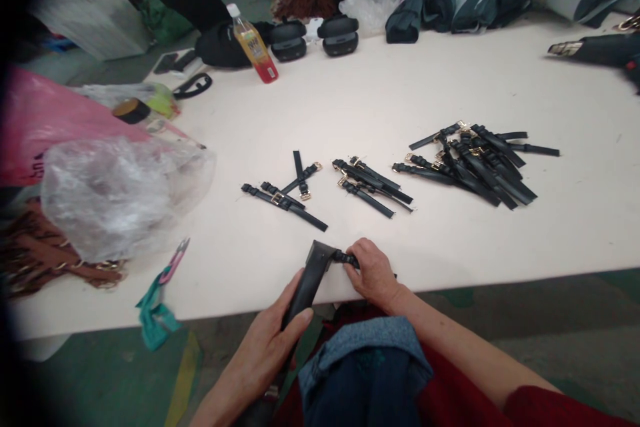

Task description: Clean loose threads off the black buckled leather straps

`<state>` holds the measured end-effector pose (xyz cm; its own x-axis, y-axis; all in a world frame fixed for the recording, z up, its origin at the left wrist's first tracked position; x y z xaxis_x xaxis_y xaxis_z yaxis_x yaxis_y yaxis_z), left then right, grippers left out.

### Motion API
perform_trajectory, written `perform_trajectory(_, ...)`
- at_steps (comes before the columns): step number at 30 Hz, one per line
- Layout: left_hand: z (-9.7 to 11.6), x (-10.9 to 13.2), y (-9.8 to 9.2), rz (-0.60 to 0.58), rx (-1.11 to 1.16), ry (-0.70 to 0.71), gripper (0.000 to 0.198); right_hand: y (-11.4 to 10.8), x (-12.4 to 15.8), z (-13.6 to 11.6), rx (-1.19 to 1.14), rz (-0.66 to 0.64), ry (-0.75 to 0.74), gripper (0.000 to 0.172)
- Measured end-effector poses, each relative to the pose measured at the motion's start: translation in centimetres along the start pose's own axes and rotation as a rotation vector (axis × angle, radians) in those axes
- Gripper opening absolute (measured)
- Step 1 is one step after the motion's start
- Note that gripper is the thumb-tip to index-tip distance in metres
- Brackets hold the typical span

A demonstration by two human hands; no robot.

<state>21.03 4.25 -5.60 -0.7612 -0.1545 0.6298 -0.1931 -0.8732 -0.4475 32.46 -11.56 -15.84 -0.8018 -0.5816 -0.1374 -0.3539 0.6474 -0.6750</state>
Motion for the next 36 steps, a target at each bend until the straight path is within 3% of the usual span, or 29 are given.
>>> perform_trajectory(5,0.7,-1.3,0.2,-0.076,0.096,0.009,0.070,0.2,-0.1,0.1,-0.002,0.010,-0.019,0.012)
perform_trajectory(8,0.4,-1.5,-0.4,-0.031,0.195,-0.016,0.071,0.2,0.0,0.1,-0.028,0.025,-0.023,0.011)
perform_trajectory(12,-0.4,-0.2,-1.1,-0.023,0.255,-0.060,0.073,0.1,0.0,0.1,-0.039,0.037,-0.021,0.011)
perform_trajectory(17,-1.0,1.2,-0.5,-0.077,0.157,-0.065,0.069,0.3,0.1,0.2,-0.020,0.026,0.003,0.011)
perform_trajectory(22,-0.4,-0.8,0.4,-0.066,0.149,-0.009,0.070,0.4,0.0,0.2,-0.005,0.011,0.000,0.011)
perform_trajectory(27,0.2,-2.6,0.1,-0.036,0.229,0.009,0.071,0.2,0.0,0.2,-0.039,0.017,-0.003,0.013)
perform_trajectory(32,-0.2,-0.3,-0.4,-0.005,0.144,-0.066,0.072,0.2,0.1,0.4,-0.062,0.020,0.009,0.013)
perform_trajectory(36,-0.4,1.6,0.1,-0.045,-0.044,0.016,0.067,0.2,0.1,0.5,-0.063,0.020,0.019,0.013)
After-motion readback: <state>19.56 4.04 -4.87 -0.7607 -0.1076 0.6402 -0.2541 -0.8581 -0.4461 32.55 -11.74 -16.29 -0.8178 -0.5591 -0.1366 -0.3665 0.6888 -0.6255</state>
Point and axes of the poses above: each hand's wrist, its own x-axis away from the middle knuckle, its own y-axis out of the palm, z = x × y, the point moved 4 cm from there along -x, towards the middle knuckle, and after that the axes turned 1 degree about -z, right-handed, at the moved point
